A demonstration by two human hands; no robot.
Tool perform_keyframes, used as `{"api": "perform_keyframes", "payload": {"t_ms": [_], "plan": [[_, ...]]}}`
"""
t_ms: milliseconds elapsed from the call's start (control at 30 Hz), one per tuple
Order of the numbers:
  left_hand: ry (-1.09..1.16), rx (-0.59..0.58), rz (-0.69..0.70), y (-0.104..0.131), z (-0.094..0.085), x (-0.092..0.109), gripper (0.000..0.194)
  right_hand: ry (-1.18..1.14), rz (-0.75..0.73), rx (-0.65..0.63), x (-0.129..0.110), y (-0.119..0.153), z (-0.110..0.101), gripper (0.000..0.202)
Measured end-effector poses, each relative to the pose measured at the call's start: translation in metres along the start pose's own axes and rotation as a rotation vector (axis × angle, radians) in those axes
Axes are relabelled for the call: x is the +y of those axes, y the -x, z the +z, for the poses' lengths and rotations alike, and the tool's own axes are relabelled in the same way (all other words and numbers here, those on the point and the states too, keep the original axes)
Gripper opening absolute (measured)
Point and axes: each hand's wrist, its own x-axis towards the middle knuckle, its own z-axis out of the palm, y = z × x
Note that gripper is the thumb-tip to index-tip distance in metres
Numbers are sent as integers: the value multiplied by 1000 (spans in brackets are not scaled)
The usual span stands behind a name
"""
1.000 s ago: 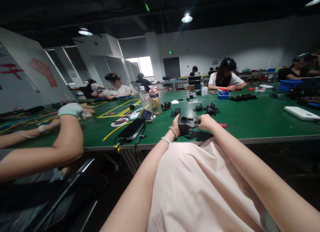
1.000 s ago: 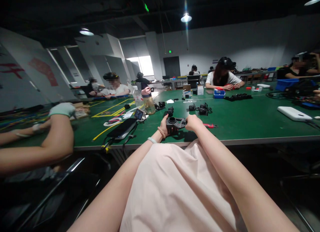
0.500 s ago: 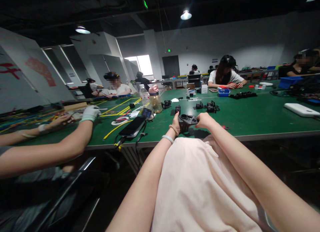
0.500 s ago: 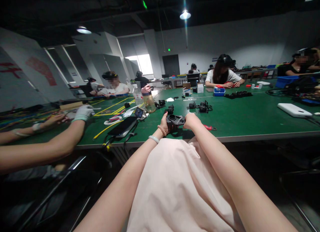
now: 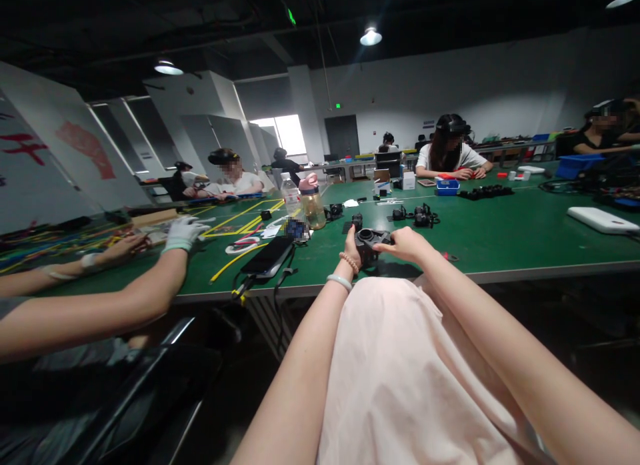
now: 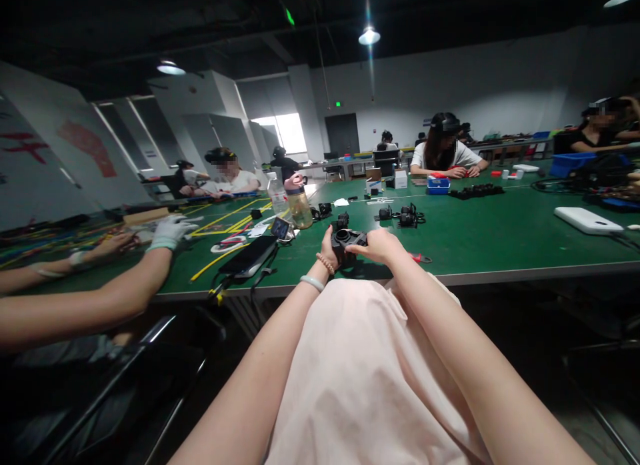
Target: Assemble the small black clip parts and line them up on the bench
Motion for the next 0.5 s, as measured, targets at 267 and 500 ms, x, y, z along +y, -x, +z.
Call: {"api": "perform_keyframes", "payload": {"t_ms": [267,500], "plan": [[139,-128,31,1,3,0,64,-20,47,13,3,0,7,75],[230,-133,60,-5,2,-5,60,-31,50,38,1,4,10,79]]}}
